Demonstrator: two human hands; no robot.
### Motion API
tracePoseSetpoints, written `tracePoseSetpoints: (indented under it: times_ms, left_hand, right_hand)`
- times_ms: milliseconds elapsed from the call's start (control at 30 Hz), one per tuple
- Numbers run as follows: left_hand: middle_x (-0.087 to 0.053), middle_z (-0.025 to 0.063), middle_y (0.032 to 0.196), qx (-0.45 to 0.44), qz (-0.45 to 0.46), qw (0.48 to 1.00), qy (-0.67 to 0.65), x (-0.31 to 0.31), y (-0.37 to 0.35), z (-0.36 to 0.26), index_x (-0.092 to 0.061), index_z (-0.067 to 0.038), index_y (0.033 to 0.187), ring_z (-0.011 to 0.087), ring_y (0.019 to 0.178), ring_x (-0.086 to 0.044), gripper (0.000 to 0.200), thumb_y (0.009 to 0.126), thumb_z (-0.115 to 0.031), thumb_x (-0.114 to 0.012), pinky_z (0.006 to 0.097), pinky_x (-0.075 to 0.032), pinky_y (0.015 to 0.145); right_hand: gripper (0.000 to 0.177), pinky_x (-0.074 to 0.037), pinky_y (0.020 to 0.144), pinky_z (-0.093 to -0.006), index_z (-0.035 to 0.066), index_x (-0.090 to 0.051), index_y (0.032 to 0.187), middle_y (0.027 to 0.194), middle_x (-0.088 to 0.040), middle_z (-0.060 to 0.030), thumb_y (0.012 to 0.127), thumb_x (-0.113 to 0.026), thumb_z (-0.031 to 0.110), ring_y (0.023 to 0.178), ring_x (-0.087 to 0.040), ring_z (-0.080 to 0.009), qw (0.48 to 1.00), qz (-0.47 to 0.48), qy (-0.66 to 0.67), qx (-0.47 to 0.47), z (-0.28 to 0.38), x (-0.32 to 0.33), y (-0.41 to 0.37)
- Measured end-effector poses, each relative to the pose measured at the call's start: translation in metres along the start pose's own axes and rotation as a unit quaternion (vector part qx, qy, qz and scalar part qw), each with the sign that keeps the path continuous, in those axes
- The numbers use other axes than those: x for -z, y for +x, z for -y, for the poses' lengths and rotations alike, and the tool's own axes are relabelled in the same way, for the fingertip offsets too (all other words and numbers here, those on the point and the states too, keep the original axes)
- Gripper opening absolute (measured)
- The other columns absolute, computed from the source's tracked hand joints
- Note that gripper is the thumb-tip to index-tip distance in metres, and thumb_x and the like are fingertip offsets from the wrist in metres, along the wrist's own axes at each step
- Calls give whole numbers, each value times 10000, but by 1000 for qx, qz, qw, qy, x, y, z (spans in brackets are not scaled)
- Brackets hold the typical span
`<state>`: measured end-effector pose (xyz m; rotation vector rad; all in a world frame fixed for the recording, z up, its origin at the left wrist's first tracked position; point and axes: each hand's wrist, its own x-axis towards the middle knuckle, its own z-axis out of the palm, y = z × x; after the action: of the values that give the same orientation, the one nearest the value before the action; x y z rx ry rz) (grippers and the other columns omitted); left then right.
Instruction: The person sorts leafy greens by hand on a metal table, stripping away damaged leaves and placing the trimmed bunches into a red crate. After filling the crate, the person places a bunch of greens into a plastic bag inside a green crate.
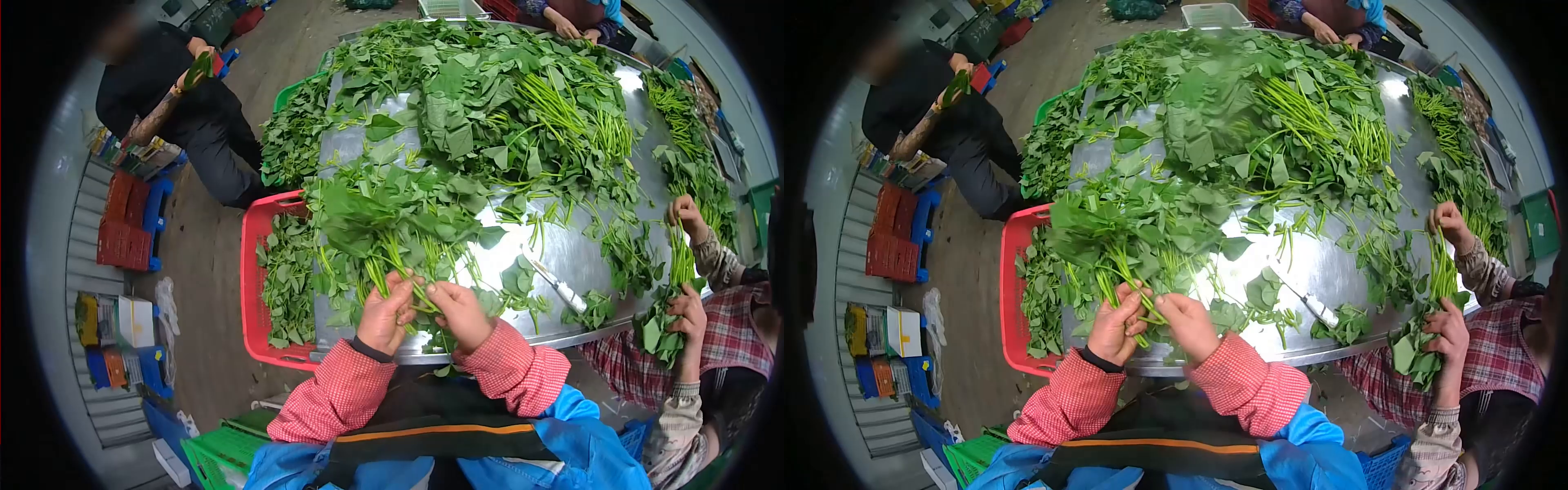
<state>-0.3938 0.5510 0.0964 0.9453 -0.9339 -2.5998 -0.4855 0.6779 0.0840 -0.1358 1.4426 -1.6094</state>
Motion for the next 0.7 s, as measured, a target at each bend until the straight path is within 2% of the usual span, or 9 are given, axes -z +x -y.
tracePoseSetpoints:
  times_ms: [67,133,200,300,400,467,567,633,700]
  left_hand:
    - [-595,10,951,-55,-20,997,-58,12,-2,-7,-543,-96,1107,21,589,-442,188,923,-122,-568,151,-352,465]
    - [-593,15,952,-139,-50,986,-78,29,-4,-33,-526,-89,1113,44,690,-503,219,906,-131,-584,185,-425,562]
    - [-585,20,962,-204,-94,971,-77,52,-7,-59,-524,-109,1077,125,804,-553,164,919,-135,-557,282,-466,744]
    - [-550,8,901,-171,-123,968,-138,55,-12,-62,-523,-108,1048,113,747,-517,130,925,-141,-548,264,-451,659]
    - [-489,-4,776,-110,-77,979,-154,55,-11,-46,-524,-114,1024,95,657,-453,100,933,-152,-544,233,-404,556]
    - [-490,-12,796,-29,-44,983,-175,50,-3,-26,-554,-92,1067,82,653,-428,146,938,-160,-549,209,-386,555]
    - [-486,-29,762,53,-14,981,-188,42,7,-13,-581,-70,1034,55,592,-389,161,940,-199,-564,175,-351,504]
    - [-488,-29,755,48,-23,978,-202,46,2,-11,-580,-76,1006,54,591,-397,139,944,-199,-558,175,-351,499]
    - [-490,-27,750,18,-16,978,-208,49,3,-16,-568,-83,983,55,596,-407,121,946,-198,-555,180,-356,499]
  right_hand:
    - [263,-375,562,-231,8,-607,908,667,-525,23,960,-498,241,608,-433,-64,987,-94,-62,118,-3,-3,-5]
    - [292,-355,468,-245,65,-543,730,608,-467,15,953,-507,249,519,-441,-93,954,-183,-39,235,2,13,-9]
    - [249,-420,508,-332,53,-557,744,606,-513,-58,914,-541,234,537,-523,-213,792,-167,-373,454,-1,33,-9]
    - [196,-470,594,-421,73,-586,785,731,-598,-114,837,-612,260,685,-612,-319,760,89,-588,261,5,29,-21]
    - [210,-485,595,-433,64,-582,835,819,-633,-147,833,-618,270,748,-637,-324,785,-132,-571,199,5,55,26]
    - [206,-484,597,-445,38,-577,816,784,-641,-164,834,-617,240,759,-643,-335,704,-151,-657,222,5,68,54]
    - [226,-491,578,-405,13,-564,785,665,-608,-153,827,-632,224,695,-643,-299,661,-138,-695,248,-10,87,81]
    - [235,-469,549,-362,8,-569,771,615,-578,-108,839,-632,224,626,-605,-241,855,-123,-455,214,9,93,72]
    - [276,-405,519,-280,-4,-593,781,597,-536,-18,868,-626,255,555,-498,-122,983,-72,-132,108,56,95,38]
